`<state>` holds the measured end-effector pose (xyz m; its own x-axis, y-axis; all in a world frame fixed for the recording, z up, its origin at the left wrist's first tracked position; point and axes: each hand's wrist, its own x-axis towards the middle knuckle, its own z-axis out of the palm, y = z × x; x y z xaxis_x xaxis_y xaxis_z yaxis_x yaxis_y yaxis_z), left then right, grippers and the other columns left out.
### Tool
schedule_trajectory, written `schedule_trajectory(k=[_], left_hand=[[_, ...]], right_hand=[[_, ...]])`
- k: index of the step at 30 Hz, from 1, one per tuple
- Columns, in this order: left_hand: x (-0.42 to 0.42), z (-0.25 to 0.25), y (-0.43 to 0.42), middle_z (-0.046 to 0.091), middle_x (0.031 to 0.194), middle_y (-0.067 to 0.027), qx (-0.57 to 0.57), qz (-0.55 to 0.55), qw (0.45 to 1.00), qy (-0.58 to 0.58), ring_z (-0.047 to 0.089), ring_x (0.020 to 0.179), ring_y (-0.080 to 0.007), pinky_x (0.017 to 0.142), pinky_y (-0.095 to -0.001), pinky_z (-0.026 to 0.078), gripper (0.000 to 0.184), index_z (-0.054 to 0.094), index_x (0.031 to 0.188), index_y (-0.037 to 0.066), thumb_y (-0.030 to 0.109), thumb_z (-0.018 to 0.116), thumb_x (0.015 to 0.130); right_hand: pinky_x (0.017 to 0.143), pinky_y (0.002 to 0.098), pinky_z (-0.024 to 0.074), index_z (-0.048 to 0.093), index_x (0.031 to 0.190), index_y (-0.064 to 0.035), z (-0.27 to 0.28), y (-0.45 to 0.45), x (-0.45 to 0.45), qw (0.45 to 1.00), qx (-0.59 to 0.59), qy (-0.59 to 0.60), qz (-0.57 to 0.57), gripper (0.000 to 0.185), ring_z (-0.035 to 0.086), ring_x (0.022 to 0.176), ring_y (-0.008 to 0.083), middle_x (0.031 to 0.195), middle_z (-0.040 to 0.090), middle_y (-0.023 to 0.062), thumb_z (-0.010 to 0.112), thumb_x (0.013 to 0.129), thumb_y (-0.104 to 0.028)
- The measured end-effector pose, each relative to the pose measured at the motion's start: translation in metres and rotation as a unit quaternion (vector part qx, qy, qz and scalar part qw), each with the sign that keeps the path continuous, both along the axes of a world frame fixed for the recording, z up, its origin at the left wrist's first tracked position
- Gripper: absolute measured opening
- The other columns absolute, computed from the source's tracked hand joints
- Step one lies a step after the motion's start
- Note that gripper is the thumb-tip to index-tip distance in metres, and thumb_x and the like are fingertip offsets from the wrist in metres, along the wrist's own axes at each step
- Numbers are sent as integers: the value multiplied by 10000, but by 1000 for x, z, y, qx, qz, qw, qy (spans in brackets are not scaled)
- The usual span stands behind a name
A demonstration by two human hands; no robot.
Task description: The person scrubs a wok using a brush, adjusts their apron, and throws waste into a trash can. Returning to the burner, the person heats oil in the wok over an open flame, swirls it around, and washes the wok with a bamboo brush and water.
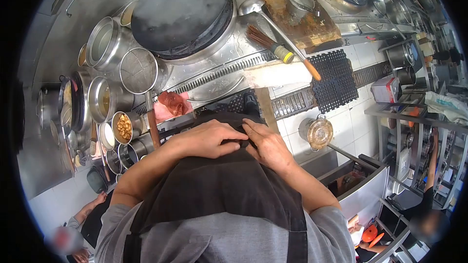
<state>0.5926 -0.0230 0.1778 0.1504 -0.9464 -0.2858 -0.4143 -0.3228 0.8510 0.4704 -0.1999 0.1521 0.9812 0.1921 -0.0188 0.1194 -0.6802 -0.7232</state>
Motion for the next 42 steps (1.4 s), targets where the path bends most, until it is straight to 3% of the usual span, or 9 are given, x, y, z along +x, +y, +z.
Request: schedule_trajectory(k=[4,7,13,18,22,30,36,38,42], left_hand=[[-4,37,-10,549,1200,-159,121,-48,989,-69,504,1118,-284,901,-399,388,540,517,1215,-12,426,452,906],[-9,39,-10,508,1243,-164,133,-83,985,-77,491,1135,-288,891,-399,396,577,495,1215,-29,457,434,909],[-3,11,-17,542,1143,-223,193,-45,980,-22,526,1076,-350,907,-444,409,467,519,1107,-52,358,373,936],[-1,3,-21,599,990,-168,215,2,970,-117,574,943,-338,798,-417,465,264,636,734,-1,213,526,842],[2,-10,2,541,832,-98,-4,105,978,-183,540,852,-295,734,-404,468,140,605,784,31,147,669,738],[12,-37,-4,597,912,-129,137,91,976,-141,574,916,-325,738,-411,469,271,543,892,44,134,698,689],[6,-57,-2,620,869,-183,131,90,947,-278,597,849,-351,759,-425,493,287,580,954,25,127,644,693],[9,-32,-4,632,908,-186,223,23,956,-192,611,897,-323,770,-441,483,304,576,990,2,153,622,730],[25,-29,30,644,814,-122,75,26,993,-82,633,764,-273,681,-387,495,346,578,973,8,266,670,760]], right_hand=[[900,384,460,505,1186,45,-1,1,0,1000,18,4,-4,513,540,1075,342,1265,504,176,666,714,-74],[906,383,457,502,1192,42,2,-1,0,1000,29,7,-9,514,533,1087,343,1269,501,177,666,720,-77],[902,377,463,558,1141,38,-3,1,3,999,42,17,-5,427,552,1069,335,1216,547,179,664,750,-98],[876,370,480,620,1062,32,-4,-3,8,995,71,68,-8,344,590,1015,328,1153,594,175,677,762,-127],[847,363,495,628,1051,26,-5,3,4,988,122,84,-45,342,610,974,325,1127,611,165,695,752,-125],[834,352,502,634,1030,22,2,15,4,998,51,-5,-41,311,618,963,311,1104,619,165,697,746,-88],[798,346,512,640,1026,11,-3,17,6,997,76,5,-3,297,635,903,309,1055,638,161,695,757,-103],[751,351,519,635,1012,2,7,18,10,968,185,152,-72,272,647,858,305,999,653,154,688,771,-114],[707,360,519,628,981,-12,7,28,13,978,113,148,-97,239,649,827,309,950,659,147,682,784,-135]])
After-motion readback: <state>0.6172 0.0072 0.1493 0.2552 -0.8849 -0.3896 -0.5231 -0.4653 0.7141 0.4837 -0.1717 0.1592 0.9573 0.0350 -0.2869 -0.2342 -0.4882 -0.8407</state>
